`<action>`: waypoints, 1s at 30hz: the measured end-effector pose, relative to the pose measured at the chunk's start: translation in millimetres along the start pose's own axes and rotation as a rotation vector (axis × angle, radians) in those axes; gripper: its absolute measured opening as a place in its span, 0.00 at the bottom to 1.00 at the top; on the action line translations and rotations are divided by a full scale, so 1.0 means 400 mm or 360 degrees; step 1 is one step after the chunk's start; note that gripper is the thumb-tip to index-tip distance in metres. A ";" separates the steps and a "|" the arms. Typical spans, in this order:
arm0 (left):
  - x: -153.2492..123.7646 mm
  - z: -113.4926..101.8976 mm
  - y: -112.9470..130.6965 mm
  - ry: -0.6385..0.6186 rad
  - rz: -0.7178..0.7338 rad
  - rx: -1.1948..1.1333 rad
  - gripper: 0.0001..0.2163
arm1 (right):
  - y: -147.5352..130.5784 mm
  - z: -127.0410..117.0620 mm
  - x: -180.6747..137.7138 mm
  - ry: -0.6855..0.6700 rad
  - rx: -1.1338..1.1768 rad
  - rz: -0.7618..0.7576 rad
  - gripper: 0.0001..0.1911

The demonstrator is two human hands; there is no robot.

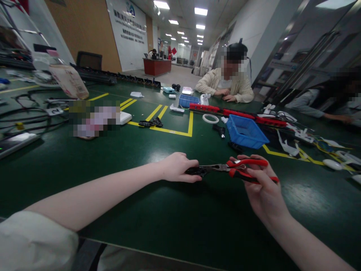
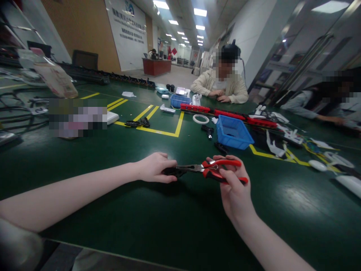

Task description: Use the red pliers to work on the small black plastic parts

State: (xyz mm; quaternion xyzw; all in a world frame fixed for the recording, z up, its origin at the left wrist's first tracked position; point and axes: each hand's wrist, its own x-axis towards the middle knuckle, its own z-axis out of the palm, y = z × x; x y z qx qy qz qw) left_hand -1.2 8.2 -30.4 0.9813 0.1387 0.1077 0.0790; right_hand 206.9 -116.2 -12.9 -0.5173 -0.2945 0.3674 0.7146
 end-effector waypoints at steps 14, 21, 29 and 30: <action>-0.003 0.002 0.004 0.0076 -0.0113 -0.0120 0.18 | -0.013 0.020 0.015 0.0267 0.0110 0.0332 0.17; -0.007 0.006 -0.010 -0.0005 0.0042 -0.0295 0.17 | -0.013 0.008 0.015 0.0236 0.0079 0.0337 0.19; -0.003 0.003 -0.004 0.0034 -0.0078 -0.0266 0.17 | -0.014 0.019 0.018 0.0256 0.0061 0.0325 0.21; -0.002 0.004 -0.003 0.0052 -0.0089 -0.0257 0.17 | -0.015 0.020 0.017 0.0258 0.0062 0.0326 0.20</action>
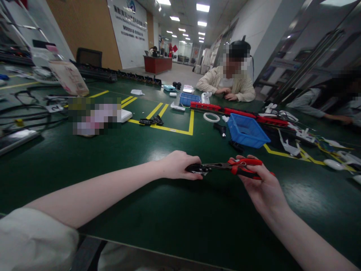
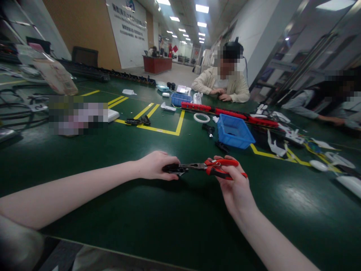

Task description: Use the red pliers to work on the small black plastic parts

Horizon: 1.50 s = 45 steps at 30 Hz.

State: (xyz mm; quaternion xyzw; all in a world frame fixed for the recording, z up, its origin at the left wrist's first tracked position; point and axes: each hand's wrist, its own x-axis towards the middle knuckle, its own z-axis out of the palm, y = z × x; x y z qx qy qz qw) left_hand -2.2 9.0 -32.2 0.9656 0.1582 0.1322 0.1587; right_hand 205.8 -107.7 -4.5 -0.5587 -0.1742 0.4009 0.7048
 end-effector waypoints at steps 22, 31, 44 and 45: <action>-0.002 0.000 -0.005 0.0031 0.0096 0.0018 0.16 | -0.009 0.008 0.019 0.0138 0.0159 0.0075 0.11; -0.014 0.000 -0.003 0.0057 -0.0092 0.0193 0.15 | 0.021 -0.022 0.051 0.0035 0.0119 0.0063 0.18; -0.012 -0.024 -0.041 0.0015 -0.0409 0.0054 0.14 | 0.028 -0.101 0.133 -0.0574 -0.1391 -0.0353 0.17; -0.013 -0.023 -0.042 0.0019 -0.0426 0.0040 0.14 | 0.026 -0.105 0.134 -0.0605 -0.1507 -0.0496 0.15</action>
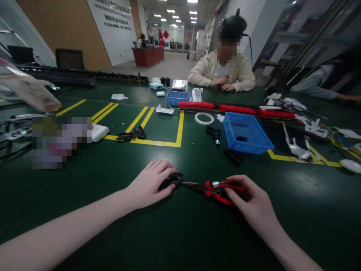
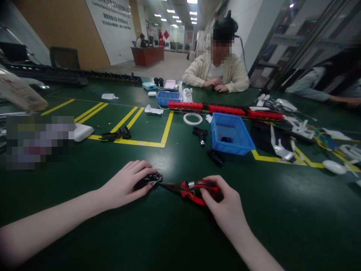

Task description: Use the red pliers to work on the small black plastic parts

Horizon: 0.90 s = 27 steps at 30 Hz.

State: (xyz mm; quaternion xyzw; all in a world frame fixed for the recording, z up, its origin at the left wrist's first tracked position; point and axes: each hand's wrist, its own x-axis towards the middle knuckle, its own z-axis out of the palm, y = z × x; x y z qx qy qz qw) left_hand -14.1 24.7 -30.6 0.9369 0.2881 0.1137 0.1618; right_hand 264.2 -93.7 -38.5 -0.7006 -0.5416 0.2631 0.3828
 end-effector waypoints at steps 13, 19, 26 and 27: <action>-0.014 0.000 -0.007 -0.0061 -0.0071 -0.0069 0.15 | -0.027 0.013 -0.039 -0.0203 -0.0783 -0.0976 0.21; -0.016 0.000 -0.013 -0.0070 -0.0089 -0.0149 0.16 | -0.021 -0.001 -0.028 -0.0264 -0.0774 -0.0906 0.18; -0.015 0.001 -0.015 -0.0077 -0.0081 -0.0147 0.17 | -0.005 0.007 -0.007 -0.0372 -0.0713 -0.0685 0.17; -0.014 0.001 -0.016 -0.0067 -0.0068 -0.0129 0.17 | -0.004 0.012 -0.007 -0.0357 -0.0697 -0.0670 0.22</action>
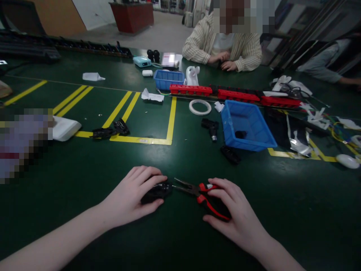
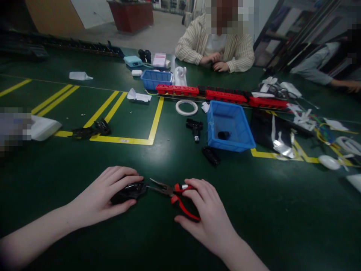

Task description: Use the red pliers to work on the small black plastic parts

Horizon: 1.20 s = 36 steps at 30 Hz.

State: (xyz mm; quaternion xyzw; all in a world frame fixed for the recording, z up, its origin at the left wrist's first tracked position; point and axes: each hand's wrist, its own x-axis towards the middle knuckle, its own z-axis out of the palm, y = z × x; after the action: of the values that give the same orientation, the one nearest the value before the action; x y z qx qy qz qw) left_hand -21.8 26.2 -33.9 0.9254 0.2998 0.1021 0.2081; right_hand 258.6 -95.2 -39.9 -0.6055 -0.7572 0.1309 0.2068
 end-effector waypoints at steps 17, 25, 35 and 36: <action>0.012 0.003 0.018 -0.0012 0.0243 0.0176 0.16 | -0.036 0.018 0.019 0.0171 -0.0251 -0.0128 0.20; 0.009 0.007 0.013 0.0010 0.0279 0.0106 0.14 | -0.020 0.018 0.049 0.0434 -0.0438 -0.0440 0.22; 0.045 0.004 0.016 -0.0100 0.0076 -0.0065 0.16 | 0.001 0.017 0.135 0.0408 -0.0560 -0.0644 0.22; 0.055 0.004 0.016 -0.0102 0.0088 -0.0069 0.17 | 0.003 0.014 0.142 0.0404 -0.0514 -0.0658 0.22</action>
State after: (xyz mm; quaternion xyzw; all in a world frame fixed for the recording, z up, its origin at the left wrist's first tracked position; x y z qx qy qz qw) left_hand -0.4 34.1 -31.0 0.9315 0.2649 0.0845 0.2345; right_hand 246.8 -39.6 -36.7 -0.4750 -0.8437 -0.1131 0.2230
